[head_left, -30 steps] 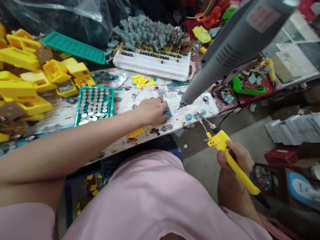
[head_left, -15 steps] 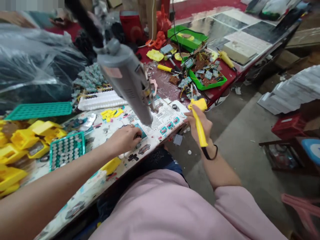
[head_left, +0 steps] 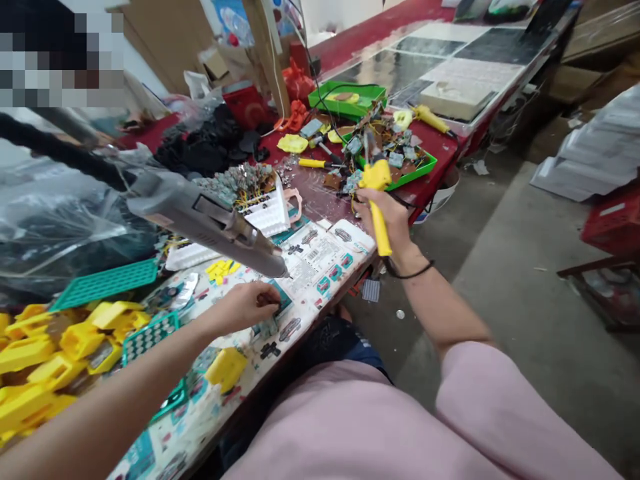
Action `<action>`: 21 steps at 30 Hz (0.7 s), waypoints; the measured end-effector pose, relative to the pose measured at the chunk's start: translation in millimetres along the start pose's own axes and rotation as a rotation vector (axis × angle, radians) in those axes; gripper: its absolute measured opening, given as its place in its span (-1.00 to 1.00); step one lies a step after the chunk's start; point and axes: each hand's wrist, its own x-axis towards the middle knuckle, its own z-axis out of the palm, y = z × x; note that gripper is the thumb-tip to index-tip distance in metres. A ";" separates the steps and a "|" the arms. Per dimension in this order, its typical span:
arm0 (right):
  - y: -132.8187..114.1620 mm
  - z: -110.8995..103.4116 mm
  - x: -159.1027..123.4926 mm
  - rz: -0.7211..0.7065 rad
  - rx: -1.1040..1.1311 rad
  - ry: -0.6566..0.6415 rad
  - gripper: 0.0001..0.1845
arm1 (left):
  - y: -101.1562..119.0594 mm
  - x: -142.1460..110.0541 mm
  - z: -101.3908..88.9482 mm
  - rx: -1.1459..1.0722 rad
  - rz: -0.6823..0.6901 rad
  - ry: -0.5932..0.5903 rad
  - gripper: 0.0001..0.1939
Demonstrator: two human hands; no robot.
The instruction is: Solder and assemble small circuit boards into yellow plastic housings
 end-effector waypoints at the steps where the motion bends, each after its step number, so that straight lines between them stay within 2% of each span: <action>1: -2.4 -9.6 -7.5 -0.007 0.013 0.037 -0.69 | -2.6 1.9 -5.1 -0.052 0.013 -0.017 -0.77; 4: -6.9 -33.4 -39.5 -0.034 0.054 0.084 -0.68 | -8.9 13.9 -27.9 -0.195 0.066 -0.042 -0.80; 6: -7.3 -43.5 -61.3 -0.046 0.048 0.120 -0.60 | -7.2 30.6 -47.0 -0.280 0.096 -0.016 -0.76; 10: -6.8 -48.6 -83.4 0.019 -0.099 0.253 -0.31 | 20.9 84.5 -78.4 -0.435 0.131 0.045 -0.70; 12: -8.9 -42.7 -82.8 0.079 -0.098 0.307 -0.28 | 42.0 113.4 -86.5 -0.549 0.185 0.188 -0.72; 14: -13.6 -30.8 -78.6 0.168 0.020 0.355 -0.37 | 58.4 135.5 -90.7 -0.694 0.275 0.346 -0.65; 16: -20.2 -14.2 -73.0 0.299 0.228 0.421 -0.48 | 63.1 146.3 -93.6 -0.738 0.323 0.391 -0.58; 19: -26.3 13.5 -61.7 0.593 0.586 0.441 -0.55 | 46.2 138.0 -97.8 -0.617 0.277 0.417 -0.61; 21: -21.9 29.8 -51.6 0.751 0.742 0.339 -0.53 | 27.3 115.3 -98.1 -0.513 0.223 0.462 -0.68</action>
